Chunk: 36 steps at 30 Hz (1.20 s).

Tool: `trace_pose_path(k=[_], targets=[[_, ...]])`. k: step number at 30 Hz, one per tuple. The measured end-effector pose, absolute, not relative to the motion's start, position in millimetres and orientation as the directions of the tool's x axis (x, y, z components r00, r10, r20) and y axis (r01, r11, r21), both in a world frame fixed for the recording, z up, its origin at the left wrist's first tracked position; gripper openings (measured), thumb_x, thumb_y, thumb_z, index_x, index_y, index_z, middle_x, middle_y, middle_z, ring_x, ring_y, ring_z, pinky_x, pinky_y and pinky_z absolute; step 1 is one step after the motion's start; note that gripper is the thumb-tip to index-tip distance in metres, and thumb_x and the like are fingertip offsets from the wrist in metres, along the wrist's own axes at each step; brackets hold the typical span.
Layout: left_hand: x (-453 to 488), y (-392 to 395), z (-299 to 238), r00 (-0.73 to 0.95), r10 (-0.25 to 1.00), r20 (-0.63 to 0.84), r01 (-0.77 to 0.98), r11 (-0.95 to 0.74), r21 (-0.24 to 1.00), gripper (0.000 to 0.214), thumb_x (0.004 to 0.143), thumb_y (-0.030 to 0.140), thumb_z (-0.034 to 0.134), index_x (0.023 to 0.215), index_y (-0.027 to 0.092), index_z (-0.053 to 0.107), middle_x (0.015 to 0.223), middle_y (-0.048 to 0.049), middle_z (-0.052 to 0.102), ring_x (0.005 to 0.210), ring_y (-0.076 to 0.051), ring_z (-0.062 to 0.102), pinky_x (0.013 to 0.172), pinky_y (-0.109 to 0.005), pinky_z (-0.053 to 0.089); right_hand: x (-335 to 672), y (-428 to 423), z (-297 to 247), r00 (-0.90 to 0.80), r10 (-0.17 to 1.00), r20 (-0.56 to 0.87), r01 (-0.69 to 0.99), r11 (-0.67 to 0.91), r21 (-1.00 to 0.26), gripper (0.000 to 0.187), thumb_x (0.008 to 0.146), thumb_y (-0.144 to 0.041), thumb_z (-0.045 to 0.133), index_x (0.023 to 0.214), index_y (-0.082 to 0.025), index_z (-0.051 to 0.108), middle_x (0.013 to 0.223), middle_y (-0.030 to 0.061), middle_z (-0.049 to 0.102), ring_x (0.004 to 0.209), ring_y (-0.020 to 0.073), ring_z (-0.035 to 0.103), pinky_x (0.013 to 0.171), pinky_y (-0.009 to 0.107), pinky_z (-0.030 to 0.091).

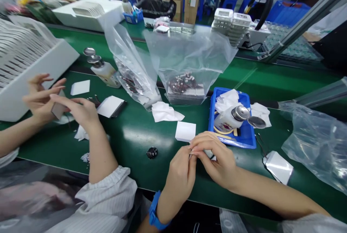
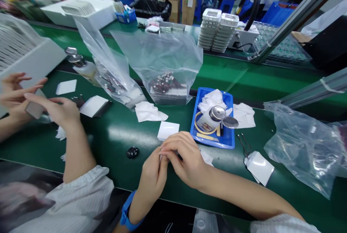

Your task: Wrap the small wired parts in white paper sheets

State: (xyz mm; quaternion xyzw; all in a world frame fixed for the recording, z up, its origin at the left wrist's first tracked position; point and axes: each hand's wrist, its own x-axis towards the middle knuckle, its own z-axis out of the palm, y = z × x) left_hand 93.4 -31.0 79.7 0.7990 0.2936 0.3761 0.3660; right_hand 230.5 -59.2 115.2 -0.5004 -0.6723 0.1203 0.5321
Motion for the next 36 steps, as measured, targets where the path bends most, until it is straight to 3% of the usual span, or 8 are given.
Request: trace_pose_path(k=[5, 24, 30, 36], targets=[[93.7, -31.3, 80.7, 0.542, 0.758, 0.363, 0.235, -0.552, 0.8, 0.021, 0.101, 0.014, 0.034, 0.093, 0.018, 0.053, 0.084, -0.005, 0.064, 0.077, -0.017, 0.063, 0.068, -0.028, 0.052, 230.5, -59.2, 112.5, 0.077, 0.806, 0.587, 0.549, 0.457, -0.699, 0.021, 0.089, -0.002, 0.055, 0.097, -0.021, 0.06, 0.088, 0.0044, 0.07, 0.086, 0.0189, 0.067, 0.078, 0.038, 0.054], [94.0, -34.9, 87.2, 0.559, 0.723, 0.406, 0.289, -0.629, 0.722, 0.021, 0.101, 0.015, 0.031, 0.099, 0.016, 0.052, 0.089, -0.0079, 0.066, 0.079, -0.021, 0.065, 0.068, -0.035, 0.056, 230.1, -59.1, 107.9, 0.1, 0.767, 0.633, 0.539, 0.493, -0.683, 0.022, 0.087, 0.0, 0.056, 0.095, -0.02, 0.063, 0.088, 0.004, 0.071, 0.084, 0.0181, 0.068, 0.076, 0.034, 0.054], [97.9, -33.7, 89.6, 0.55, 0.686, 0.477, 0.328, -0.702, 0.632, 0.021, 0.101, 0.014, 0.031, 0.095, 0.018, 0.051, 0.082, -0.0052, 0.065, 0.072, -0.019, 0.064, 0.062, -0.031, 0.054, 229.0, -60.9, 107.0, 0.146, 0.767, 0.625, 0.539, 0.468, -0.7, 0.021, 0.09, -0.002, 0.052, 0.094, -0.021, 0.06, 0.087, 0.0048, 0.068, 0.083, 0.0171, 0.065, 0.073, 0.032, 0.054], [99.6, -29.6, 91.0, 0.527, 0.637, 0.563, 0.321, -0.763, 0.561, 0.02, 0.101, 0.014, 0.034, 0.104, 0.016, 0.053, 0.084, -0.0058, 0.065, 0.075, -0.019, 0.064, 0.067, -0.03, 0.054, 227.3, -62.5, 105.6, 0.168, 0.766, 0.62, 0.492, 0.48, -0.727, 0.014, 0.096, -0.011, 0.047, 0.095, -0.022, 0.055, 0.085, 0.0046, 0.065, 0.081, 0.017, 0.062, 0.072, 0.033, 0.054]])
